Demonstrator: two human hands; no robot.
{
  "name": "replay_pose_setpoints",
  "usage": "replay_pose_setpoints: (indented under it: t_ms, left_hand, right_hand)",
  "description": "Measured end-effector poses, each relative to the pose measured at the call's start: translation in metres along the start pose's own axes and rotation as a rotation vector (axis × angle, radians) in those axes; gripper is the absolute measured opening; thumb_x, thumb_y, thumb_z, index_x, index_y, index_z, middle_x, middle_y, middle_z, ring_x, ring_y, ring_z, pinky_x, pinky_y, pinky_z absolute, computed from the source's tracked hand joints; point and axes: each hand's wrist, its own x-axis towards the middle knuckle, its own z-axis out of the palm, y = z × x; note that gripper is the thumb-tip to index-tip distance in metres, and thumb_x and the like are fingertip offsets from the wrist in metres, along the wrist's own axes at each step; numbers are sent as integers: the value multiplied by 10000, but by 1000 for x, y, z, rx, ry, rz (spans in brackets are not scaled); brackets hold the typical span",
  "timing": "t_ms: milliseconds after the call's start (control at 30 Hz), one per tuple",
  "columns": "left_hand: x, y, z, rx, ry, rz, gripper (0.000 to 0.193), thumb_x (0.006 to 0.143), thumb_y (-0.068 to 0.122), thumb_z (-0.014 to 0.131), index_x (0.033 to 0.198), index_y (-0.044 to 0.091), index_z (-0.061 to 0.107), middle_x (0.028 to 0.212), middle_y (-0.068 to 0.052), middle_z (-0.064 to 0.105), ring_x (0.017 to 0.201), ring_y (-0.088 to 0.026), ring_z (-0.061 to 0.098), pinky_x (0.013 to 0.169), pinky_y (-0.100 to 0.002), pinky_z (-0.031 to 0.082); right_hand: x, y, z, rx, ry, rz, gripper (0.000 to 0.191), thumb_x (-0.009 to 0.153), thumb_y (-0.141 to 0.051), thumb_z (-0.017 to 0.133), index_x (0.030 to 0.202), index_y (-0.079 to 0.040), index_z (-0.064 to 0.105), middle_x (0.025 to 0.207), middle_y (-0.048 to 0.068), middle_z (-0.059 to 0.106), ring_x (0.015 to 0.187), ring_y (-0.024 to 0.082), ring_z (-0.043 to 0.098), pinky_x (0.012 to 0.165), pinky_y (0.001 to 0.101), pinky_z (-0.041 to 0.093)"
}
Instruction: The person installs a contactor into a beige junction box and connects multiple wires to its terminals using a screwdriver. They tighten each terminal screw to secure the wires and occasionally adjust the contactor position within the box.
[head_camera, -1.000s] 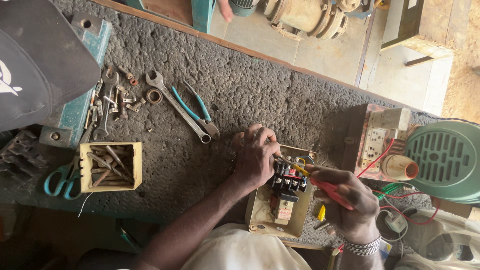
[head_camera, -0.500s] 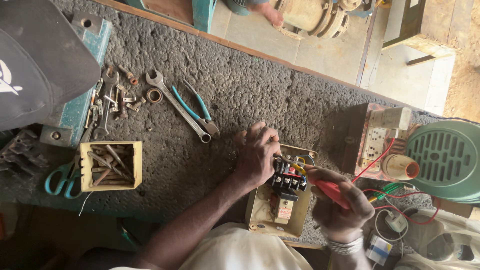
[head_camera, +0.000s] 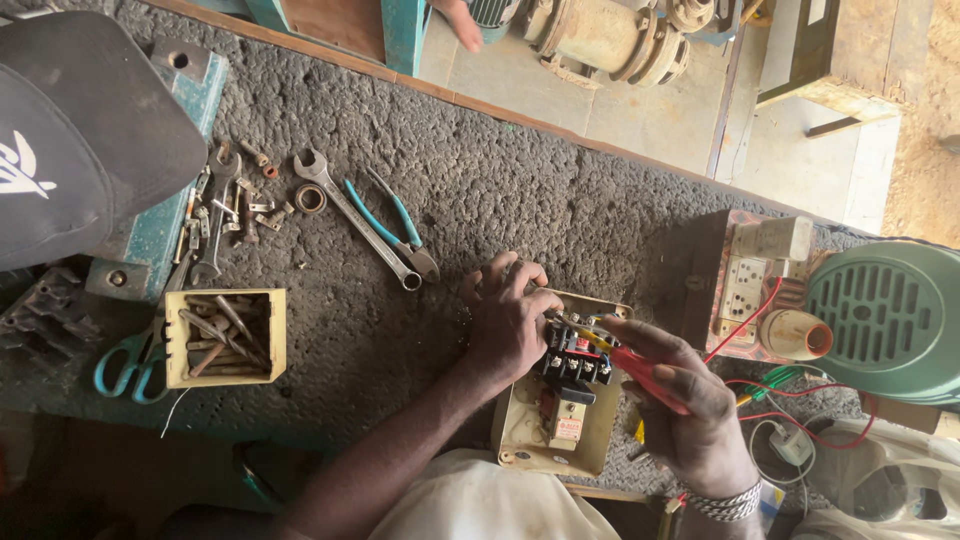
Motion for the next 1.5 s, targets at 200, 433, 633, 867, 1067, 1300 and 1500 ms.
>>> replay_pose_setpoints:
  t_ms: [200,433,633,867,1067,1300,1500]
  left_hand:
    - [2,-1,0,-15,5,6,207,688,17,772,803,189,774,1185,-16,562,1345,-290,408,1034,-603,222]
    - [3,-2,2,-9,-22,0,232,673,-12,773,808,176,778,1177,-11,559,1334,-289,404,1020,-613,227]
    - [2,-2,1,-29,-16,1,225,641,3,777,798,164,772,1158,-22,553,1315,-291,409,1007,-611,243]
    - [5,0,-4,-39,19,13,227,651,4,782,808,168,783,1178,-31,545,1320,-294,413,1028,-615,242]
    - [3,2,-4,-29,-16,-28,186,677,24,800,785,176,788,1183,-41,546,1318,-300,400,1012,-631,229]
    - [3,0,-2,-33,-12,-23,169,701,31,800,785,177,787,1192,-47,540,1317,-297,397,1005,-634,237]
    - [3,0,-1,-44,-1,2,205,691,-10,776,800,163,791,1167,-46,533,1310,-300,403,1003,-631,228]
  right_hand:
    - [21,20,-19,-1010,-467,-1102,338,986,-15,646,1207,-222,498,1216,236,699,1090,327,763,799,327,671]
    - [21,55,-21,-675,-271,-1026,585,886,208,358,1214,-199,622,1138,310,703,1035,419,732,803,412,651]
    - [24,68,8,-954,-113,-1353,539,990,180,497,1364,-144,282,1129,272,679,996,333,761,833,400,662]
    - [21,37,20,-1081,13,-1345,552,1008,23,613,1369,-127,223,1093,221,697,876,291,758,802,350,610]
    - [16,22,-5,-1086,-294,-1191,345,1045,44,600,1285,-116,411,1123,226,706,1010,320,756,879,363,646]
    - [8,16,-18,-638,-263,-482,383,1010,29,398,1267,-100,651,1328,238,658,1125,270,620,965,359,515]
    - [14,2,-15,-876,-417,-670,234,978,-97,582,1209,-92,545,1351,193,658,1268,277,674,1016,370,565]
